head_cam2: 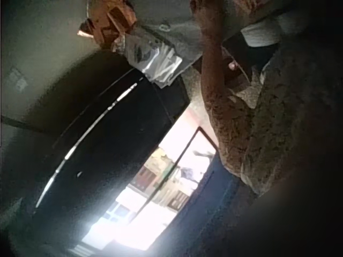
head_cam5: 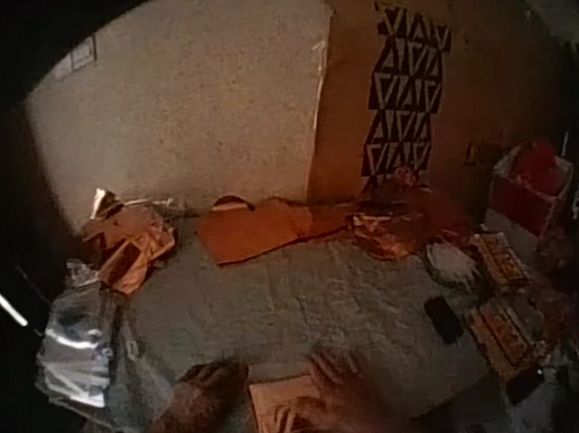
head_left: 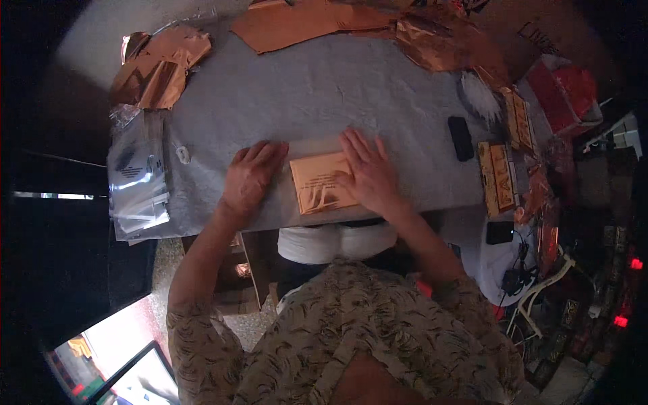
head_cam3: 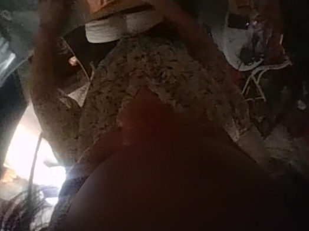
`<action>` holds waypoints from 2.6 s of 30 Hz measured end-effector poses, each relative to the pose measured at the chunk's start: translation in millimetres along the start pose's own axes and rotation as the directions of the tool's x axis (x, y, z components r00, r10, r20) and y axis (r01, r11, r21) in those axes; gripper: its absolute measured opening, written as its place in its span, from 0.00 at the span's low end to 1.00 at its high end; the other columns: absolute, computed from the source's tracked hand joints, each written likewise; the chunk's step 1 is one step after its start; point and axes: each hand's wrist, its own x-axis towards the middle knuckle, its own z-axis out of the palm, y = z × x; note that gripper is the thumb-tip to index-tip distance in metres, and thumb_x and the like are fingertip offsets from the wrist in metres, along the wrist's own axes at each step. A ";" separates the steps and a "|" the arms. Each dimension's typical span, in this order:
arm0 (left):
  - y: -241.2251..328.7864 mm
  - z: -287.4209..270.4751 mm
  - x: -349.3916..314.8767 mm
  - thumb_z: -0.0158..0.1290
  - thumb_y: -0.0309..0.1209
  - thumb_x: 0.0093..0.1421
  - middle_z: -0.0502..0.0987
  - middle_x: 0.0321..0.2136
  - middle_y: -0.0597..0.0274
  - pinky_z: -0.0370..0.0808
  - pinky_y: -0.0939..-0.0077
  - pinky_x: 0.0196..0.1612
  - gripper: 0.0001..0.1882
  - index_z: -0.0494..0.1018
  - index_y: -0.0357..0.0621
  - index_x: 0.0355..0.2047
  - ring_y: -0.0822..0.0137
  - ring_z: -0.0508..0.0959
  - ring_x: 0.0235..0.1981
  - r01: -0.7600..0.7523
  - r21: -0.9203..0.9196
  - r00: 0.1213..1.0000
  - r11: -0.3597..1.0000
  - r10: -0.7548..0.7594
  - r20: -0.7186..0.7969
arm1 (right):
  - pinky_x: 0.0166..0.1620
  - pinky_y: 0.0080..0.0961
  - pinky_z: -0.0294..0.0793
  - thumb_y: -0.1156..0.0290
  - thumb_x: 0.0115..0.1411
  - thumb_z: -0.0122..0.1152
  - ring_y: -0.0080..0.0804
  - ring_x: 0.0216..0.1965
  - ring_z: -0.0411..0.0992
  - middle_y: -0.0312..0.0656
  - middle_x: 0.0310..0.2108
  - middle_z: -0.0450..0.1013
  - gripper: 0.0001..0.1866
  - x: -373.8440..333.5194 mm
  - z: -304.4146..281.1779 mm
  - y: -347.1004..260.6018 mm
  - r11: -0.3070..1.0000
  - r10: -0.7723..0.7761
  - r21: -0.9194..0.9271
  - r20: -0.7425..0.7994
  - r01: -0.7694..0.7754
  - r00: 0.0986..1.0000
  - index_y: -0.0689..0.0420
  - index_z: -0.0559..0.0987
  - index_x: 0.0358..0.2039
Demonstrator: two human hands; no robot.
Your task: Folding copper-colored foil sheets into flat rectangular shapes on a workspace table.
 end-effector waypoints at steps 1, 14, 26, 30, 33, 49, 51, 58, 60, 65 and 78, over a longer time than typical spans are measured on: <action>-0.9 1.3 -2.1 0.48 0.30 0.61 0.76 0.55 0.63 0.73 0.57 0.58 0.28 0.71 0.56 0.63 0.58 0.76 0.57 0.006 0.003 1.000 1.000 -0.006 0.003 | 0.73 0.55 0.46 0.49 0.65 0.58 0.47 0.73 0.53 0.49 0.73 0.55 0.40 -2.9 -1.9 4.0 1.000 0.017 -0.010 0.011 -0.017 1.000 0.60 0.61 0.70; 18.0 13.8 70.2 0.60 0.37 0.54 0.80 0.48 0.56 0.76 0.56 0.51 0.17 0.80 0.49 0.44 0.54 0.79 0.50 0.303 -0.041 0.953 0.952 -0.302 0.035 | 0.73 0.55 0.45 0.60 0.71 0.52 0.47 0.72 0.54 0.48 0.71 0.59 0.31 -23.8 8.0 27.0 0.985 0.172 0.028 -0.151 -0.170 0.973 0.55 0.61 0.71; 58.3 15.6 131.3 0.67 0.51 0.53 0.83 0.32 0.53 0.77 0.60 0.39 0.24 0.81 0.40 0.32 0.53 0.82 0.35 0.165 -0.573 0.979 0.802 -0.064 0.192 | 0.47 0.26 0.75 0.70 0.68 0.59 0.29 0.41 0.76 0.39 0.44 0.79 0.15 3.7 -19.7 61.3 0.587 0.446 0.798 -0.174 -0.140 0.878 0.62 0.78 0.53; 57.6 -2.7 115.8 0.67 0.52 0.54 0.80 0.25 0.53 0.75 0.64 0.33 0.26 0.80 0.38 0.32 0.67 0.77 0.27 0.160 -0.760 0.987 0.630 -0.098 0.126 | 0.40 0.20 0.73 0.70 0.63 0.66 0.20 0.33 0.73 0.32 0.32 0.78 0.10 8.0 -53.8 40.8 0.266 0.395 0.915 0.184 -0.304 0.900 0.61 0.83 0.41; 56.9 -21.1 119.7 0.65 0.50 0.58 0.81 0.25 0.55 0.75 0.65 0.34 0.24 0.81 0.38 0.35 0.72 0.74 0.27 0.220 -0.752 0.967 0.622 -0.037 0.252 | 0.41 0.21 0.73 0.68 0.62 0.66 0.21 0.35 0.74 0.33 0.32 0.79 0.10 8.0 -52.9 28.7 0.238 0.309 0.956 0.091 -0.170 0.947 0.61 0.84 0.40; 10.8 -125.5 -50.7 0.55 0.41 0.70 0.81 0.31 0.66 0.79 0.73 0.39 0.18 0.80 0.40 0.50 0.76 0.79 0.36 0.407 -0.770 0.909 0.491 -0.136 0.394 | 0.51 0.23 0.71 0.64 0.68 0.61 0.24 0.43 0.75 0.37 0.41 0.80 0.16 31.4 -73.8 -39.8 0.548 0.354 0.826 -0.084 -0.133 0.931 0.64 0.83 0.48; 17.0 -158.4 -79.2 0.55 0.39 0.70 0.80 0.31 0.66 0.79 0.74 0.39 0.17 0.79 0.38 0.48 0.76 0.78 0.35 0.474 -0.752 0.880 0.458 -0.269 0.391 | 0.52 0.24 0.72 0.65 0.68 0.60 0.25 0.45 0.75 0.38 0.43 0.80 0.17 53.8 -68.3 -60.6 0.448 0.285 0.889 -0.037 -0.098 0.958 0.63 0.81 0.51; 26.6 -180.8 -289.5 0.56 0.38 0.70 0.82 0.36 0.61 0.82 0.72 0.41 0.15 0.80 0.38 0.46 0.71 0.81 0.37 0.768 -0.640 0.346 0.028 -0.859 0.377 | 0.54 0.29 0.78 0.64 0.72 0.56 0.31 0.48 0.79 0.46 0.47 0.80 0.20 99.3 -30.4 -161.1 0.360 -0.307 0.930 0.198 -0.079 0.931 0.66 0.77 0.55; 33.0 -139.1 -376.7 0.54 0.37 0.71 0.79 0.29 0.69 0.80 0.74 0.36 0.16 0.79 0.37 0.33 0.76 0.77 0.30 0.724 -0.674 0.114 -0.147 -0.938 0.327 | 0.52 0.30 0.80 0.63 0.72 0.56 0.32 0.46 0.80 0.48 0.46 0.80 0.20 91.6 -31.9 -147.1 0.415 -0.276 0.905 0.223 -0.093 0.935 0.67 0.77 0.54; 86.1 61.0 -535.1 0.54 0.42 0.71 0.77 0.26 0.68 0.77 0.68 0.30 0.16 0.78 0.44 0.31 0.72 0.75 0.26 0.534 -0.816 -0.083 -0.223 -0.974 0.212 | 0.44 0.32 0.83 0.63 0.71 0.58 0.33 0.38 0.82 0.48 0.37 0.82 0.18 35.5 -48.6 -123.0 0.527 -0.053 0.824 0.277 -0.209 0.960 0.67 0.80 0.48; 184.4 211.0 -564.9 0.49 0.40 0.68 0.79 0.52 0.54 0.77 0.50 0.51 0.19 0.74 0.51 0.56 0.46 0.79 0.50 0.997 0.058 -0.073 -0.054 -0.914 0.398 | 0.46 0.32 0.83 0.74 0.71 0.54 0.35 0.40 0.82 0.50 0.38 0.82 0.11 -69.2 -58.9 -37.9 0.419 0.220 0.846 0.258 -0.330 0.941 0.70 0.80 0.45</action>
